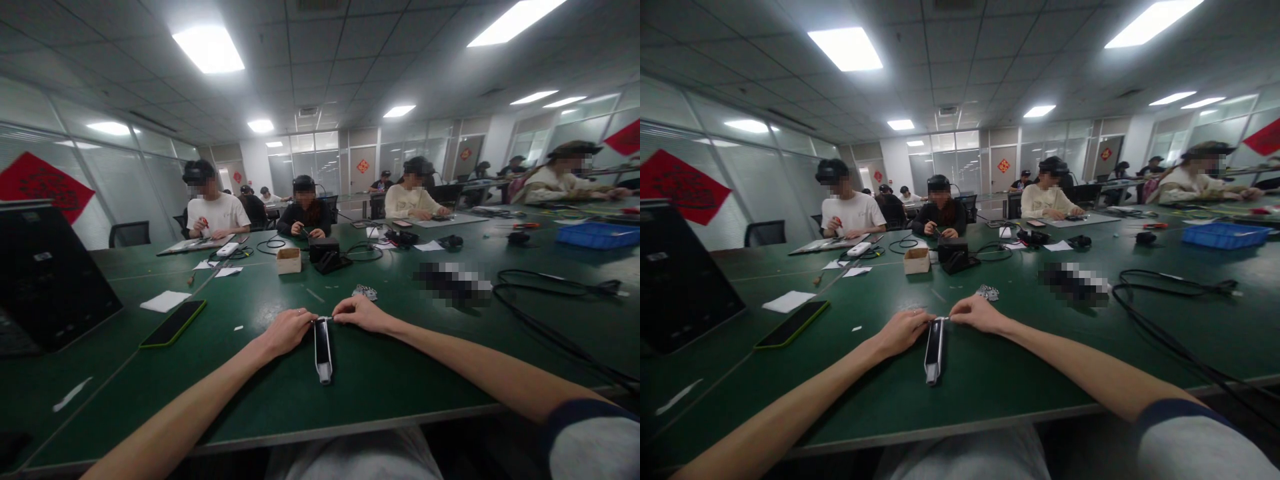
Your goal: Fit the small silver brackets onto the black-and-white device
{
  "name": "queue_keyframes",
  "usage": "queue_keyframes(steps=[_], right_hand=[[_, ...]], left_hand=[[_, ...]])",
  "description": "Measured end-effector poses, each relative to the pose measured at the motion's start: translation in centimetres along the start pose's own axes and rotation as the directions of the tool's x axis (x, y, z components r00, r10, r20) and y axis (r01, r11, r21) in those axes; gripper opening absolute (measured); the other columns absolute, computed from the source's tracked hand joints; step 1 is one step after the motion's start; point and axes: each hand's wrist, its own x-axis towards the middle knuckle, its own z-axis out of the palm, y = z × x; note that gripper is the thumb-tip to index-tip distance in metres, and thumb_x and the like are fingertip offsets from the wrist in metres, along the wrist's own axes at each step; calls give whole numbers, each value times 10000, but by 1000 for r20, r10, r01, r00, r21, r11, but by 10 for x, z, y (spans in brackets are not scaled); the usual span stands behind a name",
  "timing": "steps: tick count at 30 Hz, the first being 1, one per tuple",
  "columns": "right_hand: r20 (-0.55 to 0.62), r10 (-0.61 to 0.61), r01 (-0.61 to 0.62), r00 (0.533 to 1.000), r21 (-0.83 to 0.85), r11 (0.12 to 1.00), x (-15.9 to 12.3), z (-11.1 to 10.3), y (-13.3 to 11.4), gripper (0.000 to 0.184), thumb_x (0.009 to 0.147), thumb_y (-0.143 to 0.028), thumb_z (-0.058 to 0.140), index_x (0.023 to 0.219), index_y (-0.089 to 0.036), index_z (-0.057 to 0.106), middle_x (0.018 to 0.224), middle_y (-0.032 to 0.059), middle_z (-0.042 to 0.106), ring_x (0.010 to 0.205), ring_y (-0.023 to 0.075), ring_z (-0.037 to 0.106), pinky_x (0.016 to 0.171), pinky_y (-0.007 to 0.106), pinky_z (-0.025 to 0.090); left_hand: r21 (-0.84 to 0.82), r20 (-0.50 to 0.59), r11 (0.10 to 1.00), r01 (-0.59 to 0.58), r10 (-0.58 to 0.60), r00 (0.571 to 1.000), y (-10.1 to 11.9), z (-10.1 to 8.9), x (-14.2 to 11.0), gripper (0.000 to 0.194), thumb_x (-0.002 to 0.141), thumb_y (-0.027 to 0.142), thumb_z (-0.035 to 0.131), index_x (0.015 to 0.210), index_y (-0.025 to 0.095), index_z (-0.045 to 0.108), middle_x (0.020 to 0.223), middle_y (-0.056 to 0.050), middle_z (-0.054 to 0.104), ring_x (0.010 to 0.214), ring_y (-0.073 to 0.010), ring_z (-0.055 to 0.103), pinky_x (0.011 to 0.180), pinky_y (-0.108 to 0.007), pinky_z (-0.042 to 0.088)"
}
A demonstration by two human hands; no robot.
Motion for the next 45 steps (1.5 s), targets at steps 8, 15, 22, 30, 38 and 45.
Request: queue_keyframes(steps=[8, 15, 22, 30, 38, 45], right_hand=[[45, 47, -59, 998, 312, 948, 0, 1, -5, 277, 712, -367, 730, 850, -131, 683, 755, 14, 663, 668, 119, 569, 624, 244, 446], [47, 164, -154, 985, 659, 736, -2, 20, -18, 324, 619, -341, 818, 811, -133, 660, 723, -1, 644, 611, 79, 538, 577, 206, 409], [-15, 311, -174, 950, 802, 571, -3, 38, -25, 319, 597, -316, 834, 767, -128, 641, 716, 3, 622, 558, 57, 488, 521, 196, 383], [-55, 69, -25, 996, 574, 818, 0, 27, -19, 280, 672, -349, 779, 759, -132, 625, 695, 6, 646, 576, 90, 531, 547, 228, 407], [-9, 103, -75, 995, 630, 773, -4, 29, -27, 309, 650, -358, 789, 751, -133, 602, 672, -5, 629, 550, 80, 519, 542, 221, 417], [-261, -300, 293, 918, -65, 954, -12, 29, -27, 132, 835, -277, 606, 842, -156, 659, 799, 54, 670, 730, 164, 607, 692, 306, 493]], left_hand=[[12, -73, 999, -45, 45, 996, -4, 9, -1, 314, 934, 162, 406, 1220, 192, 532, 994, -58, 644, 859, -177, 615, 783, -274, 475], [171, -120, 979, -107, 128, 984, -2, 13, -5, 476, 897, 86, 374, 1360, 189, 411, 1009, -86, 632, 892, -190, 609, 812, -303, 487], [310, -203, 945, -106, 175, 964, -3, 16, -7, 416, 881, 103, 407, 1292, 125, 471, 883, -92, 635, 798, -201, 616, 736, -311, 516], [283, -210, 942, -183, 247, 946, -3, 14, -8, 388, 880, 83, 396, 1259, 120, 470, 860, -73, 606, 806, -188, 592, 738, -292, 513], [242, -210, 946, -216, 268, 940, -5, 14, -10, 383, 906, 98, 368, 1279, 133, 447, 890, -77, 589, 812, -181, 574, 732, -287, 507], [175, -191, 974, -142, 175, 966, -1, 14, -9, 410, 891, 95, 403, 1291, 171, 449, 913, -68, 596, 826, -180, 586, 748, -291, 508]])
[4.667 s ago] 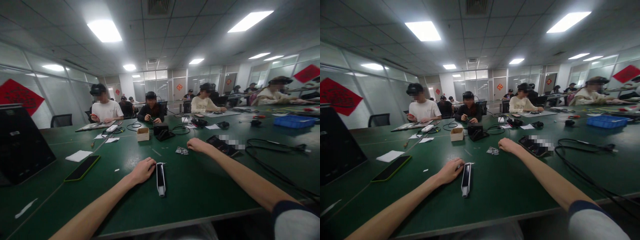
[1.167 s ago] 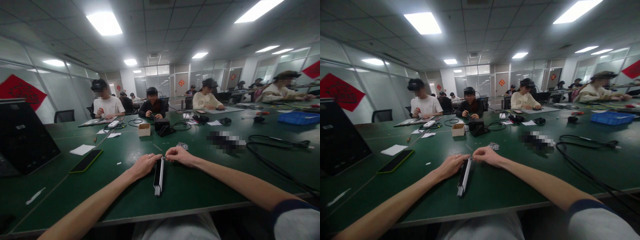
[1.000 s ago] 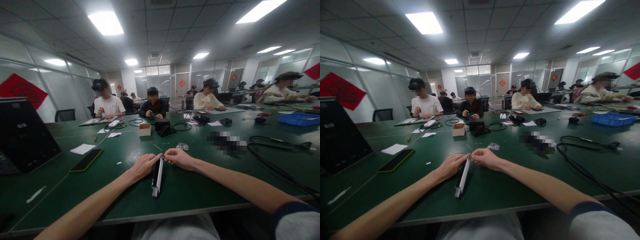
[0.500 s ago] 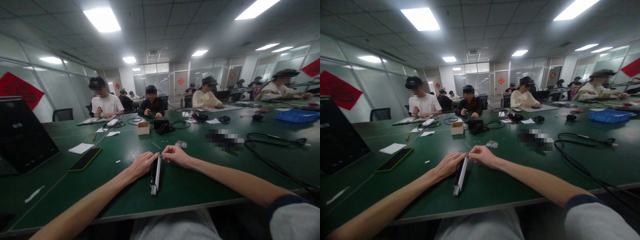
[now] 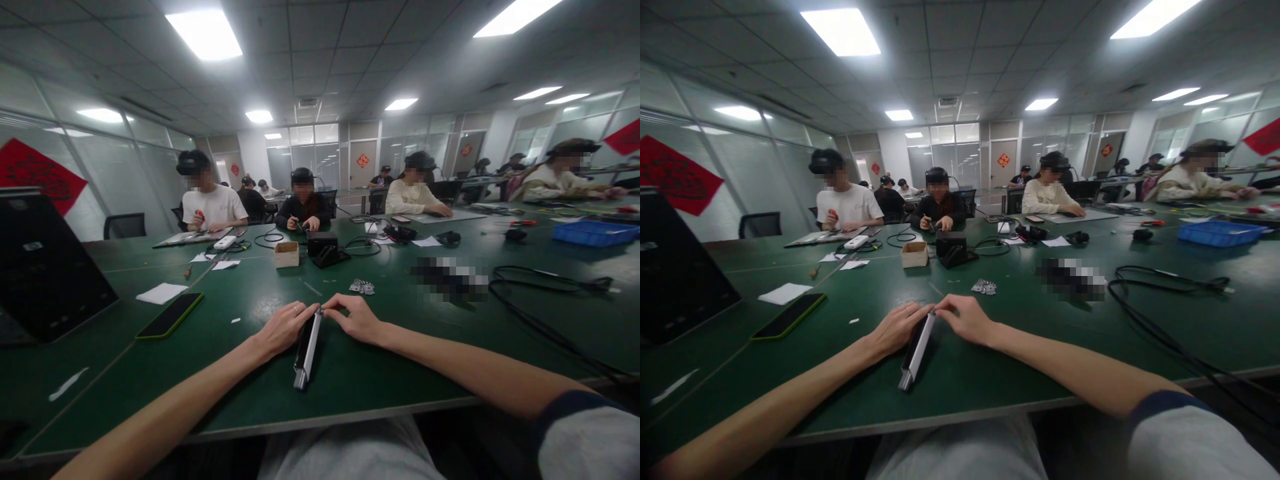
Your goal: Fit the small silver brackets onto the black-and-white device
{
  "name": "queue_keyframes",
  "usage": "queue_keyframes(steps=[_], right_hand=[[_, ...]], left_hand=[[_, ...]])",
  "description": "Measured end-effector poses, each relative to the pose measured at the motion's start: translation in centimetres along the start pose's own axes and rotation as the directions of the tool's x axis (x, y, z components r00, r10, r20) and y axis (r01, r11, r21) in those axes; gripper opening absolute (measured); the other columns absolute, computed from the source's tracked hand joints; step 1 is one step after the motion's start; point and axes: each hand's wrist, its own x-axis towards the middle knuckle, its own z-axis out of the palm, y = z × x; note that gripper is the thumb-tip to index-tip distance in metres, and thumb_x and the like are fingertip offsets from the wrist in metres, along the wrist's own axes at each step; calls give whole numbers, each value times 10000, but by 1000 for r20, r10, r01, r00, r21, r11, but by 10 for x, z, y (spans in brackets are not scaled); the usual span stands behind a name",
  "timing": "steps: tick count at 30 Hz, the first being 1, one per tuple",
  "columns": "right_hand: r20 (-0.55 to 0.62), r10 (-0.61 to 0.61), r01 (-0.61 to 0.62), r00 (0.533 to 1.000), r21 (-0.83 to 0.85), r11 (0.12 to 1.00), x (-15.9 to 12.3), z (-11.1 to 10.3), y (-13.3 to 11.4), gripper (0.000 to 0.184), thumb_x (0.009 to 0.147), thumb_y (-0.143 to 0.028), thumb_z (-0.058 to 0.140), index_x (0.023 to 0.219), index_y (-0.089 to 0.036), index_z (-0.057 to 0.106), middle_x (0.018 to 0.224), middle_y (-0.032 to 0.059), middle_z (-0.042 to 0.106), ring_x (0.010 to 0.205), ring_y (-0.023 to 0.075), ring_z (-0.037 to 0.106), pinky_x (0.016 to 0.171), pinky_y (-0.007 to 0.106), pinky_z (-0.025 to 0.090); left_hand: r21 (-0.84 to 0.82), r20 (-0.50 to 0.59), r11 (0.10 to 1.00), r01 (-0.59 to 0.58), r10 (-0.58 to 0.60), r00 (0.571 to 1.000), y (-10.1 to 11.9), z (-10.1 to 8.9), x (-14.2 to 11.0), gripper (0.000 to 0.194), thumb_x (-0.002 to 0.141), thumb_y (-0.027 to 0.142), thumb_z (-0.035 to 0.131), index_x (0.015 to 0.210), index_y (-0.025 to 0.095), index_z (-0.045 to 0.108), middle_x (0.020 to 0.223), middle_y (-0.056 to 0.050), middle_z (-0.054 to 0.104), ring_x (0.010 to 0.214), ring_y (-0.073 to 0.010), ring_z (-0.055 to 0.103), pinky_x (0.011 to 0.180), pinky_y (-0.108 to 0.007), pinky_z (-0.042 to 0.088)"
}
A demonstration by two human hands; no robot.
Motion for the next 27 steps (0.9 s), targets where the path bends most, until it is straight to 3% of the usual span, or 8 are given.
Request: queue_keyframes(steps=[2, 4, 6, 9, 12, 17, 20, 27], right_hand=[[-24, -140, 134, 990, -168, 977, -1, -1, 3, 149, 862, -262, 570, 892, -164, 678, 846, 73, 683, 789, 183, 622, 746, 321, 496], [-19, -183, 172, 983, -262, 950, -1, -1, 7, 174, 878, -258, 550, 938, -164, 684, 891, 90, 694, 837, 200, 633, 780, 333, 497], [-29, -129, 114, 991, -311, 944, 1, 1, 9, 184, 885, -245, 542, 961, -161, 686, 928, 96, 702, 866, 207, 642, 799, 337, 497], [-51, 59, -72, 997, -292, 954, 3, 4, 10, 192, 895, -233, 526, 984, -170, 684, 883, 65, 713, 789, 186, 658, 734, 304, 508], [-17, 168, -166, 986, -269, 949, 5, 3, 9, 202, 898, -231, 520, 995, -175, 688, 847, 44, 716, 733, 168, 657, 690, 276, 504], [191, 177, -128, 966, -242, 962, 7, -3, 9, 199, 886, -234, 538, 963, -179, 714, 928, 44, 718, 842, 179, 654, 769, 278, 489], [206, 169, -122, 964, -222, 967, 7, -5, 10, 225, 904, -268, 519, 994, -187, 708, 956, 44, 714, 871, 181, 649, 796, 288, 485], [294, 46, 68, 955, -367, 928, 8, -11, 26, 220, 897, -276, 538, 1036, -203, 693, 983, 68, 699, 910, 212, 606, 832, 343, 458]], left_hand=[[-32, 11, 998, 62, -62, 998, 4, 2, 2, 423, 876, 76, 413, 1286, 172, 453, 933, -71, 608, 838, -182, 594, 756, -291, 507], [-78, 29, 987, 142, -140, 990, 9, 3, 6, 410, 868, 66, 410, 1261, 170, 469, 959, -73, 622, 859, -186, 603, 771, -298, 507], [-127, 53, 969, 211, -206, 977, 12, 3, 9, 378, 872, 73, 410, 1229, 164, 491, 985, -75, 633, 884, -191, 611, 789, -306, 506], [-168, 88, 948, 272, -260, 962, 15, 2, 12, 345, 883, 91, 414, 1204, 171, 513, 1019, -70, 641, 920, -191, 617, 821, -308, 498], [-178, 115, 942, 285, -268, 957, 16, -1, 13, 324, 901, 112, 409, 1195, 180, 529, 1017, -64, 644, 930, -185, 616, 829, -297, 491], [-131, 154, 962, 239, -219, 964, 15, -4, 13, 305, 916, 130, 391, 1158, 170, 572, 929, -65, 637, 848, -181, 615, 772, -283, 491], [-138, 155, 965, 222, -200, 967, 14, -5, 13, 301, 912, 126, 399, 1153, 170, 576, 929, -62, 638, 833, -174, 614, 757, -274, 489], [-227, 102, 943, 244, -226, 969, 2, 2, 13, 178, 899, 152, 489, 1022, 194, 609, 931, -33, 654, 876, -167, 606, 787, -274, 477]])
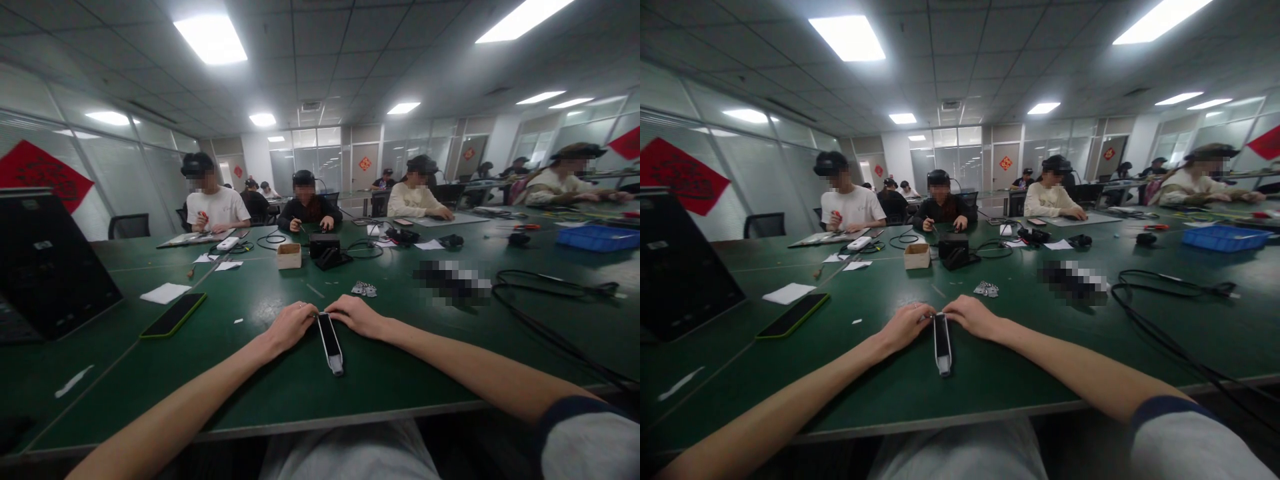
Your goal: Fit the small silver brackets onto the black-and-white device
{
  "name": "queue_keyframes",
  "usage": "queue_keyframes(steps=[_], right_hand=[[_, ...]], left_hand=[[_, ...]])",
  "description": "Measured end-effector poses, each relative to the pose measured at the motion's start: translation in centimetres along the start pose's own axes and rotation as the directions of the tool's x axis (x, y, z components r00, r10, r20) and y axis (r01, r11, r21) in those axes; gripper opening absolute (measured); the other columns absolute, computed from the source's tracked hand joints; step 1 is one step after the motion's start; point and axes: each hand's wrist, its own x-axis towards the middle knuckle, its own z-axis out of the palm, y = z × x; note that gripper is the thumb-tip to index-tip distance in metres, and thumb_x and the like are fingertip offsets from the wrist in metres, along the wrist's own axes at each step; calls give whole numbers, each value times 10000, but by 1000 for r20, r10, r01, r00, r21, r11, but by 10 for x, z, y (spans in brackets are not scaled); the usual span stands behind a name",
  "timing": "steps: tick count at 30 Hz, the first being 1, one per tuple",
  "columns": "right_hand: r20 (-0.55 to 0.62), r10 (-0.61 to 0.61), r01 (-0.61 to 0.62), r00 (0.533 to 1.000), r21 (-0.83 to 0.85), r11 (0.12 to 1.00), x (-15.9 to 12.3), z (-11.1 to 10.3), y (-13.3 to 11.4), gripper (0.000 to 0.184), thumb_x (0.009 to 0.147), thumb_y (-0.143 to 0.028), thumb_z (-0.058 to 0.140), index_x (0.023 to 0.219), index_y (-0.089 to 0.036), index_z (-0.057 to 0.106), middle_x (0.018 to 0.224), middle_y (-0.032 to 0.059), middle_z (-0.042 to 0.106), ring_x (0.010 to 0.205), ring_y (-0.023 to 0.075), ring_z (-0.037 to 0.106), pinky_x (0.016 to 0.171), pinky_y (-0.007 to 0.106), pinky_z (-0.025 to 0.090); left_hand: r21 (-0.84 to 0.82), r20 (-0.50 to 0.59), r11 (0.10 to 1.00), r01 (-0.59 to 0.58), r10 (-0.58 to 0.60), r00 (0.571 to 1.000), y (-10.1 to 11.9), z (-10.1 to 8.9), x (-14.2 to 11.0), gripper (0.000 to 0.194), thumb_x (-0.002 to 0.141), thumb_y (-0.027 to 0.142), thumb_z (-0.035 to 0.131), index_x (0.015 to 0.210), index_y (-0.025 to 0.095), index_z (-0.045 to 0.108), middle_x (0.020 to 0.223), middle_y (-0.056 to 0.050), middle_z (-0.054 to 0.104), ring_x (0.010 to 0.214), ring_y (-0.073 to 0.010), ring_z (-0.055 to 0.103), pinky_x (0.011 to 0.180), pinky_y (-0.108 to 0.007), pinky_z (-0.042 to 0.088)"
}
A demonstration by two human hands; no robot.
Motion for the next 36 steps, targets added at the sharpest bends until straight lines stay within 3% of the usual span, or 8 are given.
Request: queue_keyframes(steps=[5, 8, 13, 15, 18, 25, 31, 36], right_hand=[[8, -63, 64, 998, -67, 996, 0, -5, 7, 283, 904, -337, 528, 1080, -166, 668, 1001, 106, 682, 926, 231, 587, 830, 364, 451], [-59, -27, 17, 998, -157, 988, 2, -19, 22, 299, 904, -355, 519, 1084, -161, 657, 1040, 112, 668, 965, 232, 575, 866, 373, 432], [-172, 280, -326, 945, -378, 867, 3, -58, 78, 272, 913, -235, 454, 1069, -126, 648, 1053, 123, 657, 996, 217, 571, 872, 318, 413], [-63, 426, -413, 902, -410, 813, 3, -70, 99, 266, 895, -233, 473, 1055, -130, 659, 1067, 121, 660, 967, 216, 590, 833, 292, 423], [63, 481, -418, 874, -408, 812, 6, -78, 115, 257, 868, -261, 524, 1029, -137, 681, 1032, 105, 684, 920, 205, 617, 778, 254, 434], [199, 541, -438, 817, -394, 808, 26, -86, 117, 193, 748, -274, 647, 863, -148, 737, 883, 94, 709, 819, 196, 636, 683, 230, 432], [282, 627, -485, 726, -435, 759, 47, -91, 113, 113, 650, -219, 688, 724, -142, 727, 653, 65, 680, 648, 173, 622, 614, 239, 442], [232, 660, -502, 714, -488, 714, 53, -94, 100, 106, 634, -179, 684, 722, -136, 724, 695, 104, 690, 679, 203, 635, 633, 275, 461]], left_hand=[[46, 1, 998, 50, -50, 999, -4, -1, 0, 107, 874, 227, 568, 962, 205, 624, 885, -20, 648, 837, -175, 594, 748, -275, 462], [31, 2, 997, 64, -64, 998, -3, -5, -1, 101, 869, 248, 574, 944, 199, 620, 885, -19, 652, 817, -171, 594, 736, -272, 456], [26, 1, 997, 76, -76, 997, -3, -7, -2, 93, 864, 263, 556, 909, 191, 593, 868, -14, 635, 749, -163, 584, 668, -262, 433], [20, -1, 997, 77, -77, 997, -3, -7, -2, 89, 862, 273, 548, 885, 189, 569, 848, -10, 624, 737, -163, 577, 646, -258, 419], [17, -6, 994, 107, -107, 994, -3, -7, -2, 128, 857, 310, 546, 845, 184, 522, 815, -8, 604, 705, -164, 560, 611, -256, 394], [85, 39, 984, 159, -162, 986, -3, -6, -4, 201, 865, 359, 516, 760, 193, 474, 708, 5, 557, 649, -163, 534, 556, -250, 321], [101, 62, 985, 139, -146, 987, -4, -7, -4, 193, 867, 351, 513, 762, 191, 493, 706, 1, 582, 637, -158, 539, 540, -237, 310], [186, 108, 975, 121, -143, 984, -2, -14, -4, 330, 890, 378, 464, 633, 185, 538, 573, 0, 549, 537, -142, 518, 524, -234, 298]])
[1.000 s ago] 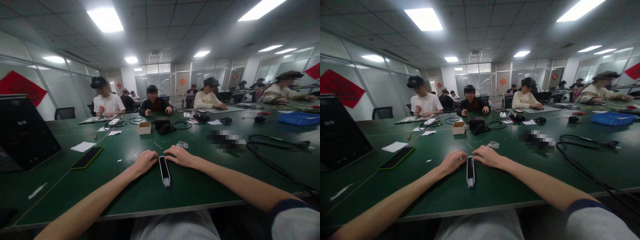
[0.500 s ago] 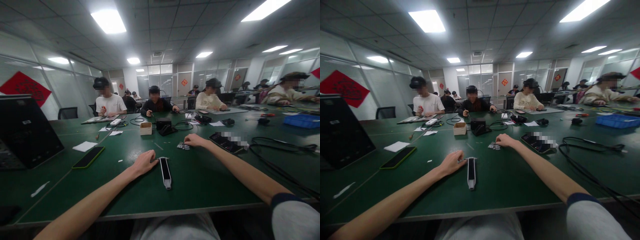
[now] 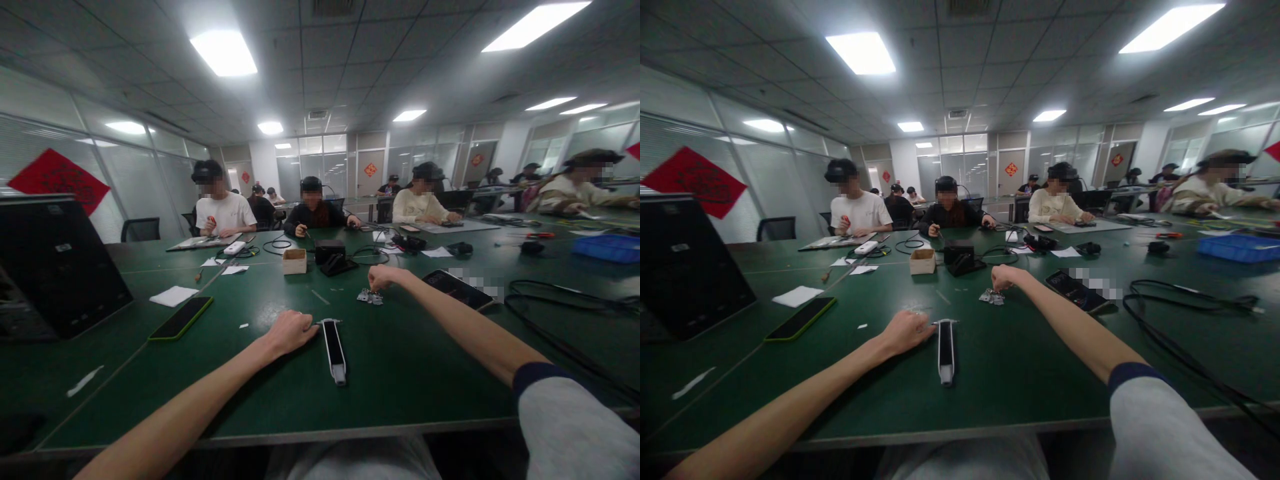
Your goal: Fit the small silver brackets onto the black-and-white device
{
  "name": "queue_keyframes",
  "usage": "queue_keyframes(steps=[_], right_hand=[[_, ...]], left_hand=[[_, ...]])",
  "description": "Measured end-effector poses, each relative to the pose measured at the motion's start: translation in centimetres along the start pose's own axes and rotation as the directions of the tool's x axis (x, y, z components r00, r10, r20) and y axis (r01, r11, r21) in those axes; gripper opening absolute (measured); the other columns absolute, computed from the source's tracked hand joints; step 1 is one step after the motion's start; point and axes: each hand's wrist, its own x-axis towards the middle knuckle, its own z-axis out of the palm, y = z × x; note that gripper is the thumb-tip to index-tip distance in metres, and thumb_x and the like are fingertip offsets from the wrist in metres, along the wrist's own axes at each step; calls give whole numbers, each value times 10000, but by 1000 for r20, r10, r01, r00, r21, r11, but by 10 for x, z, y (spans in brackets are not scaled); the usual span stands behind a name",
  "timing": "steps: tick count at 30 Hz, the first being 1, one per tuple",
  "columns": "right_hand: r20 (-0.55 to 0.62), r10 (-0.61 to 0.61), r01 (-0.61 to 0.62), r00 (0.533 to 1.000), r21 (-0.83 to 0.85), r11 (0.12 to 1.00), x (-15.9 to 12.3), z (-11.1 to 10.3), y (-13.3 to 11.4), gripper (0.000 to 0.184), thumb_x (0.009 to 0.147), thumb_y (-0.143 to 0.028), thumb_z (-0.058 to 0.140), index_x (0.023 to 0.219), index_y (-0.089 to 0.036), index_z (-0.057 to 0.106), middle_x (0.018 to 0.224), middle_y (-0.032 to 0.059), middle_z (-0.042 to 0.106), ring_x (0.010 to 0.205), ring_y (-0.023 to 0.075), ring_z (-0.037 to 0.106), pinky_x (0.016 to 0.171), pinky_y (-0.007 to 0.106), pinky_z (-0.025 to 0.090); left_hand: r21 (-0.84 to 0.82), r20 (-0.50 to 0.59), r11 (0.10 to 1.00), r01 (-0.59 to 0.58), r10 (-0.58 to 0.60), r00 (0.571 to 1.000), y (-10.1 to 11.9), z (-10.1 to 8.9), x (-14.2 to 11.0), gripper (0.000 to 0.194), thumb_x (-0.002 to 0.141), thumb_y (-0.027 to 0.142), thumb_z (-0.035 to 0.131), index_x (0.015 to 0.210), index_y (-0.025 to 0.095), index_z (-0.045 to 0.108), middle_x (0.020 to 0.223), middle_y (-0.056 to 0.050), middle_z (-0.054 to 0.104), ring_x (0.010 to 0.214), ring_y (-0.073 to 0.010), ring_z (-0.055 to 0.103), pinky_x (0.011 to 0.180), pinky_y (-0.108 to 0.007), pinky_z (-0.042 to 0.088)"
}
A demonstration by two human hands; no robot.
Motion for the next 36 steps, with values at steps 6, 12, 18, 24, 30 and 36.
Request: queue_keyframes(steps=[6, 12, 18, 24, 30, 36], right_hand=[[-242, -68, 67, 968, -15, 998, -34, 2, -38, 219, 762, -234, 577, 921, -159, 708, 963, 141, 688, 879, 249, 630, 720, 291, 442], [-315, -439, 513, 842, 213, 831, -79, 9, -99, 194, 783, -319, 592, 816, -164, 705, 796, 52, 697, 693, 166, 613, 594, 231, 425], [-276, -492, 564, 826, 415, 714, -86, 23, -130, 233, 789, -322, 575, 828, -130, 701, 738, 30, 678, 653, 144, 596, 562, 218, 420], [-289, -433, 520, 854, 435, 735, -83, 32, -129, 205, 767, -283, 576, 795, -125, 704, 699, 29, 665, 624, 139, 577, 548, 218, 402], [-241, -466, 523, 851, 470, 712, -82, 39, -126, 189, 774, -236, 563, 822, -119, 702, 711, 25, 663, 640, 138, 580, 577, 219, 416], [-245, -484, 531, 840, 553, 642, -78, 47, -118, 248, 822, -321, 562, 903, -121, 685, 793, 30, 670, 703, 148, 595, 624, 235, 447]], left_hand=[[-27, 8, 999, -25, 25, 1000, 5, -6, -4, 631, 966, 469, 251, 479, 174, 522, 436, -1, 465, 410, -117, 435, 529, -244, 316], [-91, -80, 995, -38, 30, 996, 7, -7, -4, 501, 997, 358, 236, 674, 172, 571, 540, 7, 535, 481, -125, 503, 541, -240, 317], [-150, -223, 984, -95, 60, 973, 5, -2, -5, 186, 898, 360, 541, 909, 174, 543, 793, -6, 607, 655, -143, 575, 576, -229, 387], [-160, -324, 977, -144, 86, 942, 4, 1, -6, 174, 862, 298, 616, 972, 183, 547, 868, -3, 604, 718, -137, 592, 627, -235, 442], [-134, -358, 968, -210, 151, 921, 10, -3, -6, 87, 860, 242, 619, 917, 180, 596, 868, -5, 632, 739, -126, 610, 653, -221, 471], [-127, -407, 962, -244, 173, 897, 11, -2, -4, 91, 889, 218, 573, 942, 179, 635, 877, -17, 666, 741, -125, 629, 661, -216, 495]])
